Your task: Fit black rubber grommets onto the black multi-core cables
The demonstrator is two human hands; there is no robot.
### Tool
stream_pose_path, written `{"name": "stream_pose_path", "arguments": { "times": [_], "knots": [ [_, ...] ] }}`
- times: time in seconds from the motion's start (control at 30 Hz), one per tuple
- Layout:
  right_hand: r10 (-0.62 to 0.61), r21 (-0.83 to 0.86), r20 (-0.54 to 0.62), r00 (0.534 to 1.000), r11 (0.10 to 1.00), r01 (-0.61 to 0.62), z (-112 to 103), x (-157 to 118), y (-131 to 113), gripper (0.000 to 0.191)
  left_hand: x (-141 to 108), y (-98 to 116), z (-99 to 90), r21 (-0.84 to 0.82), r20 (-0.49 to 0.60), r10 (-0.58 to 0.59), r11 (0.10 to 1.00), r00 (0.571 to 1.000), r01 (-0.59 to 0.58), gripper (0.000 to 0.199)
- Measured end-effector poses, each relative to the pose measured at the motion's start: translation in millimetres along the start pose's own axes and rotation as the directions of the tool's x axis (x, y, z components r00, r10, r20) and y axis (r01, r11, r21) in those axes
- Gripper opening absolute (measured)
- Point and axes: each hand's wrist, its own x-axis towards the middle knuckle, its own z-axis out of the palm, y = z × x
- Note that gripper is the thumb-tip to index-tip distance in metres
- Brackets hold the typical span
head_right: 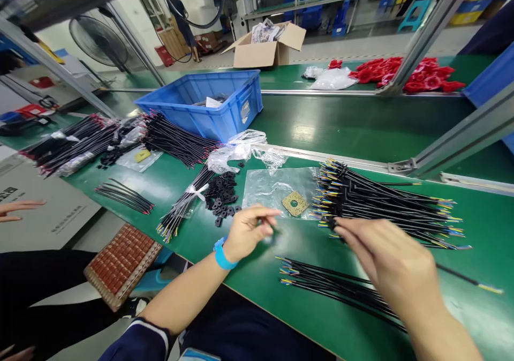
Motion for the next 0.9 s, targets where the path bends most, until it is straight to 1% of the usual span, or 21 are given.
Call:
{"name": "stream_pose_path", "arguments": {
  "times": [0.07, 0.1, 0.17, 0.23, 0.3, 0.4, 0.5, 0.57, 0.6, 0.67, 0.73, 0.77, 0.83, 0.9],
  "knots": [
    [0.0, -0.093, 0.025, 1.0, 0.996, 0.003, 2, -7, 27, 0.021, 1, 1, -4.4, 0.088, -0.181, 0.009, 0.996, 0.984, 0.007, 0.045],
    [-0.02, -0.109, 0.044, 0.999, 0.994, 0.025, 4, -10, 39, 0.024, 2, 1, -6.5, 0.116, -0.241, 0.009, 0.993, 0.97, 0.02, 0.045],
    [-0.059, -0.135, 0.067, 0.996, 0.989, 0.068, 10, -14, 54, 0.03, 3, 2, -9.9, 0.134, -0.311, 0.009, 0.99, 0.951, 0.034, 0.046],
    [-0.072, -0.159, 0.084, 0.994, 0.984, 0.085, 14, -15, 60, 0.037, 4, 2, -12.0, 0.141, -0.342, 0.04, 0.99, 0.939, 0.009, 0.047],
    [-0.066, -0.125, 0.121, 0.99, 0.989, 0.081, 16, -17, 60, 0.042, 4, 3, -14.0, 0.183, -0.36, 0.093, 0.983, 0.928, -0.028, 0.044],
    [0.006, -0.012, 0.217, 0.976, 1.0, -0.003, 17, -21, 57, 0.051, 2, 6, -21.4, 0.281, -0.39, 0.188, 0.957, 0.902, -0.078, 0.039],
    [0.086, 0.007, 0.264, 0.961, 0.996, -0.091, 17, -25, 57, 0.056, -4, 10, -38.7, 0.411, -0.429, 0.271, 0.908, 0.862, -0.082, 0.035],
    [0.12, 0.002, 0.271, 0.955, 0.992, -0.125, 13, -27, 57, 0.056, -11, 14, -55.8, 0.524, -0.437, 0.316, 0.85, 0.842, -0.047, 0.033],
    [0.138, 0.02, 0.292, 0.946, 0.988, -0.151, 11, -27, 56, 0.054, -15, 16, -65.1, 0.583, -0.429, 0.336, 0.812, 0.838, -0.027, 0.031],
    [0.153, 0.1, 0.372, 0.916, 0.974, -0.203, 7, -29, 51, 0.048, -22, 20, -83.6, 0.687, -0.388, 0.362, 0.727, 0.847, 0.004, 0.027],
    [0.107, 0.207, 0.457, 0.883, 0.953, -0.223, 6, -32, 42, 0.04, -28, 23, -98.9, 0.766, -0.339, 0.356, 0.642, 0.871, 0.036, 0.021],
    [0.069, 0.249, 0.477, 0.876, 0.945, -0.21, 9, -35, 38, 0.035, -31, 24, -104.8, 0.797, -0.318, 0.343, 0.602, 0.884, 0.053, 0.019],
    [-0.008, 0.31, 0.451, 0.893, 0.939, -0.148, 20, -45, 29, 0.029, -35, 24, -113.1, 0.847, -0.276, 0.302, 0.525, 0.913, 0.083, 0.017],
    [-0.008, 0.336, 0.354, 0.935, 0.934, -0.119, 38, -59, 20, 0.028, -38, 23, -117.1, 0.888, -0.224, 0.243, 0.45, 0.944, 0.095, 0.017]
  ]
}}
